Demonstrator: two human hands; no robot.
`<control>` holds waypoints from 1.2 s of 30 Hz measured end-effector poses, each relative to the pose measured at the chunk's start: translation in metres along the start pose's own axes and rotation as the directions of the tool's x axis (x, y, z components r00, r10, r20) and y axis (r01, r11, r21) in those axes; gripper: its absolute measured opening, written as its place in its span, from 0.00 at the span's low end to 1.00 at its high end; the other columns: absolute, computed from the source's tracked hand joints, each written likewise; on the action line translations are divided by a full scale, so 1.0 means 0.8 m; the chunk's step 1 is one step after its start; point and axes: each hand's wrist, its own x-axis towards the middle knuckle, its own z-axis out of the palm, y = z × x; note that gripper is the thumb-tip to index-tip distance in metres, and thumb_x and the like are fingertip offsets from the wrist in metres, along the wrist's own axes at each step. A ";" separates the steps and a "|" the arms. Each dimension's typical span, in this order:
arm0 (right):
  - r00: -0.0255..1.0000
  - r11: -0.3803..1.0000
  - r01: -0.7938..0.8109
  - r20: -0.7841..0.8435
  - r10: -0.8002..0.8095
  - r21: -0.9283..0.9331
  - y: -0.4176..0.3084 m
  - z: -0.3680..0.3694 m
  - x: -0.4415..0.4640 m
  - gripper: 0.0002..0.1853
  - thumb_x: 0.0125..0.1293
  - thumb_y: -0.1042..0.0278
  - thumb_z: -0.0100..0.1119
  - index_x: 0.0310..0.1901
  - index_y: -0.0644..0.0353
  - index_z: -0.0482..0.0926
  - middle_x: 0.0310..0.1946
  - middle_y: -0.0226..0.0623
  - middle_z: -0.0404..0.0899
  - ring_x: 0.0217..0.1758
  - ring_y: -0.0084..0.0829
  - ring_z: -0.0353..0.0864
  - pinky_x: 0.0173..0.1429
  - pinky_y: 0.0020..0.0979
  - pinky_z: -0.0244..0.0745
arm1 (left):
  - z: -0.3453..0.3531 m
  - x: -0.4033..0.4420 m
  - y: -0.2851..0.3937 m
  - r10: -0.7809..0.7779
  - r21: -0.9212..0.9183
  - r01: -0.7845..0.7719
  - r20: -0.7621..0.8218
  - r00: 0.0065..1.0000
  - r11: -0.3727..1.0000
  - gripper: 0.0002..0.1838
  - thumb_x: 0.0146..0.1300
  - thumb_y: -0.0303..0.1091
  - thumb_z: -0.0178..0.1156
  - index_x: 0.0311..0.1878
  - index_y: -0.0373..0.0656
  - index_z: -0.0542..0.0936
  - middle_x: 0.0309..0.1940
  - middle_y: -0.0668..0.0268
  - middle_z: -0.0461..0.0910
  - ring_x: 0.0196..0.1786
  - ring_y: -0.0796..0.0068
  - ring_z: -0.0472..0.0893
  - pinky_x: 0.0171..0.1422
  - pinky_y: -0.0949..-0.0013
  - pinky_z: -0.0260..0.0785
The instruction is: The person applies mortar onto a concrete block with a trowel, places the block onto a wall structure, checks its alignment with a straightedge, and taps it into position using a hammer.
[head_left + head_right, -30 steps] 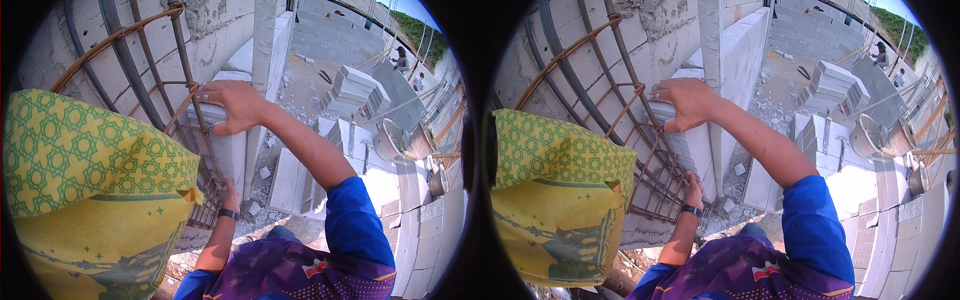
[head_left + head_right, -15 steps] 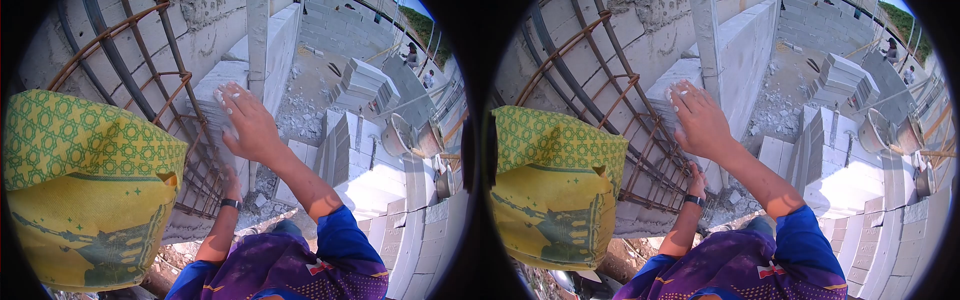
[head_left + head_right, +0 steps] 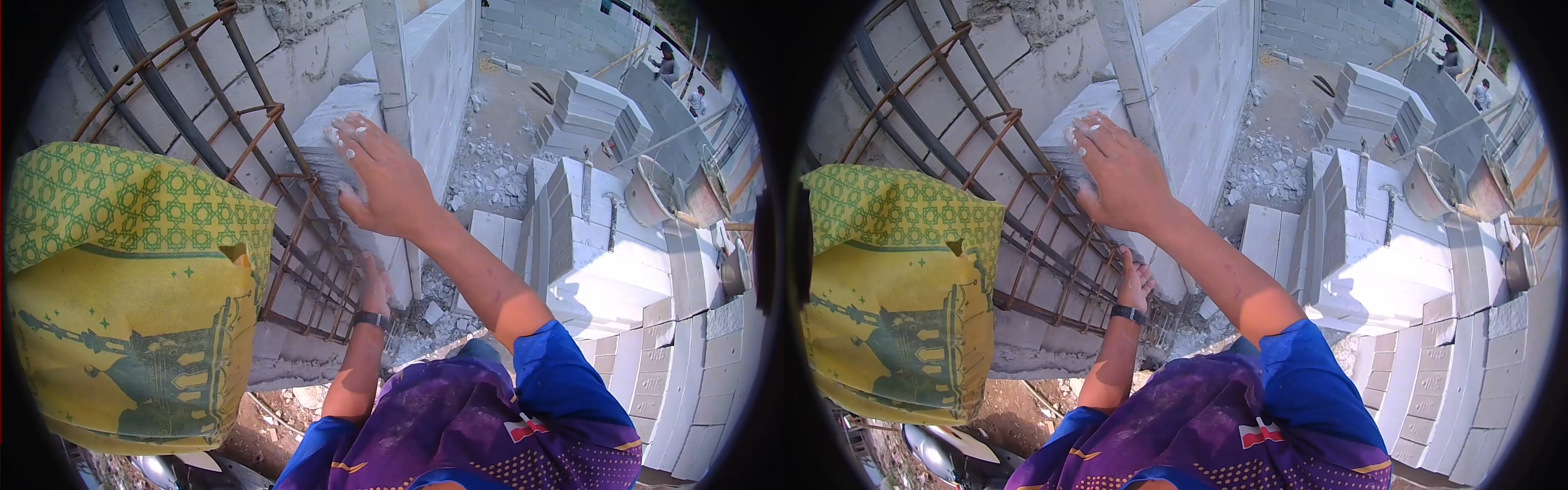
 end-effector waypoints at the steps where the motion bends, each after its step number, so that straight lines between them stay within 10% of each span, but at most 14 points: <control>1: 0.998 0.997 -0.012 -0.064 0.017 0.075 0.000 0.000 -0.010 0.36 0.55 0.67 0.67 0.68 0.69 0.73 0.67 0.53 0.75 0.77 0.54 0.70 0.77 0.48 0.69 | -0.006 -0.002 -0.003 -0.009 -0.018 0.009 0.030 1.000 1.000 0.60 0.65 0.80 0.58 0.82 0.35 0.59 0.77 0.54 0.66 0.75 0.61 0.70 0.73 0.57 0.64; 5: 0.953 0.991 -0.107 -0.276 0.125 0.082 0.029 -0.012 -0.072 0.34 0.63 0.66 0.65 0.71 0.68 0.72 0.67 0.53 0.75 0.74 0.52 0.73 0.74 0.47 0.71 | -0.007 -0.054 -0.008 0.505 0.151 -0.514 0.097 0.858 0.844 0.48 0.71 0.46 0.70 0.83 0.34 0.54 0.77 0.45 0.65 0.75 0.59 0.70 0.76 0.57 0.63; 9: 0.736 0.732 -0.596 -0.139 0.663 0.330 0.085 0.017 -0.120 0.33 0.69 0.60 0.67 0.72 0.66 0.72 0.66 0.52 0.76 0.70 0.46 0.77 0.71 0.47 0.73 | 0.035 -0.122 0.023 0.766 0.282 -0.735 0.002 0.643 0.617 0.47 0.71 0.38 0.69 0.84 0.36 0.52 0.76 0.44 0.65 0.77 0.54 0.67 0.79 0.51 0.61; 17: 0.767 0.730 -0.637 0.108 0.633 0.246 0.137 0.050 -0.135 0.31 0.71 0.56 0.67 0.70 0.66 0.75 0.52 0.50 0.80 0.55 0.49 0.82 0.58 0.41 0.77 | 0.050 -0.118 0.040 0.935 0.651 -0.726 0.070 0.346 0.220 0.54 0.61 0.36 0.75 0.84 0.33 0.52 0.80 0.39 0.56 0.81 0.40 0.59 0.84 0.44 0.51; 21: 0.825 0.788 -0.550 0.035 0.563 0.277 0.141 0.057 -0.143 0.30 0.71 0.58 0.67 0.70 0.66 0.75 0.44 0.49 0.80 0.46 0.54 0.81 0.52 0.43 0.77 | 0.049 -0.098 0.062 0.908 0.786 -0.583 0.070 0.413 0.204 0.59 0.55 0.40 0.81 0.80 0.26 0.53 0.79 0.34 0.55 0.82 0.39 0.57 0.85 0.44 0.48; 28: 0.826 0.767 -0.560 0.141 0.545 0.313 0.164 0.054 -0.150 0.33 0.70 0.55 0.69 0.71 0.65 0.74 0.47 0.50 0.83 0.49 0.52 0.85 0.53 0.43 0.80 | 0.069 -0.092 0.134 0.652 0.521 -0.534 -0.056 0.756 0.665 0.44 0.51 0.38 0.85 0.65 0.26 0.73 0.63 0.46 0.78 0.62 0.59 0.78 0.71 0.57 0.68; 32: 0.832 0.785 -0.549 0.096 0.546 0.286 0.161 0.058 -0.155 0.35 0.68 0.52 0.71 0.71 0.65 0.74 0.45 0.47 0.84 0.46 0.48 0.87 0.47 0.40 0.82 | 0.051 -0.058 0.109 0.837 0.699 -0.588 -0.028 0.547 0.408 0.33 0.53 0.33 0.85 0.57 0.28 0.79 0.49 0.56 0.85 0.50 0.67 0.82 0.62 0.62 0.74; 36: 0.804 0.732 -0.583 0.122 0.581 0.354 0.159 0.057 -0.146 0.37 0.63 0.54 0.75 0.70 0.63 0.76 0.44 0.43 0.85 0.42 0.44 0.86 0.43 0.37 0.82 | 0.067 -0.076 0.120 0.741 0.671 -0.510 -0.089 0.665 0.538 0.31 0.52 0.28 0.84 0.56 0.29 0.79 0.51 0.57 0.84 0.51 0.67 0.82 0.62 0.63 0.74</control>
